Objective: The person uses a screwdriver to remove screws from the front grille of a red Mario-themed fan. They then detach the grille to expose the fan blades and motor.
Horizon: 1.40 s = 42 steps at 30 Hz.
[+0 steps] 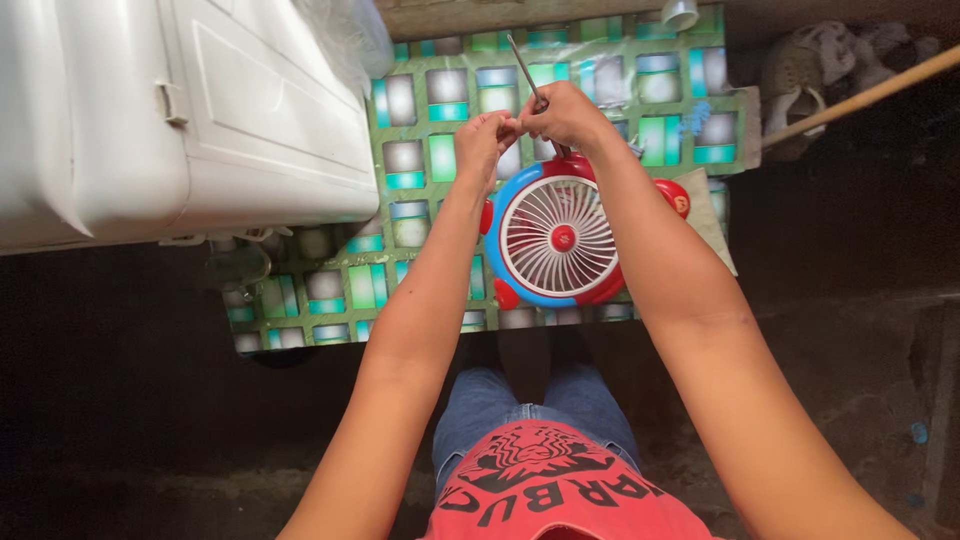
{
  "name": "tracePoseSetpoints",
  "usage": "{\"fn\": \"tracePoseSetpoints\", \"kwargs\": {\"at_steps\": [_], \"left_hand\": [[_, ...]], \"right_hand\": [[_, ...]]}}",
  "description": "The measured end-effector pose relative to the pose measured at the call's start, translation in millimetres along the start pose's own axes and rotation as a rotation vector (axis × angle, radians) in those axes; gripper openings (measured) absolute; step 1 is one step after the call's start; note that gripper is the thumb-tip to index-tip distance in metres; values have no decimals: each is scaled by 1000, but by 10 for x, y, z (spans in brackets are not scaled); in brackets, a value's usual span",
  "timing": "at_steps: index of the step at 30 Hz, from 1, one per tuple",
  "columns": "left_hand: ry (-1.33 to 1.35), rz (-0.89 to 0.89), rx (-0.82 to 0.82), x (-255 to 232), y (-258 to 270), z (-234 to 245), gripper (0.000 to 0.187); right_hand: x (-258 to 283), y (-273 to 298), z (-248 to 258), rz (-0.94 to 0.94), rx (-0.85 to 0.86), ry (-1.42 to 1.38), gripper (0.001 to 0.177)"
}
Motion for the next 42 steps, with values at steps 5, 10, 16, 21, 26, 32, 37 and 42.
{"fn": "tracePoseSetpoints", "kwargs": {"at_steps": [5,10,16,21,26,32,37,42], "left_hand": [[-374,-286,-32,-152,198,-425,19],[-596,-403,-76,-194,544,-841,17],[-816,-610,168,18,800,-1327,27],[-1189,-727,505,503,1058,-1760,25],[-1696,-530,674,772,1195,-2061,38],[-1838,-698,697,833,1558,-1980,82],[-1845,-803,658,887,1635,-1835,93],[-1791,-837,601,927,1641,-1803,94]], "right_hand": [[55,179,221,62,-29,-55,15],[-3,420,443,-95,-141,63,16],[-516,615,1124,281,-339,312,15],[-1726,1006,1676,172,-727,261,8],[-2617,949,1626,174,-873,366,3],[-2782,1011,1397,192,-890,425,17],[-2536,1081,1415,216,-871,425,18],[-2467,1111,1448,193,-833,406,22]]}}
Point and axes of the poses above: each hand's wrist, its own y-axis away from the middle knuckle, its own z-axis out of the back of the hand, x = y × z, the point moved 3 cm from there along -y, towards the middle knuckle, and after that the axes turned 2 degrees about -x, right-handed, at the moved point
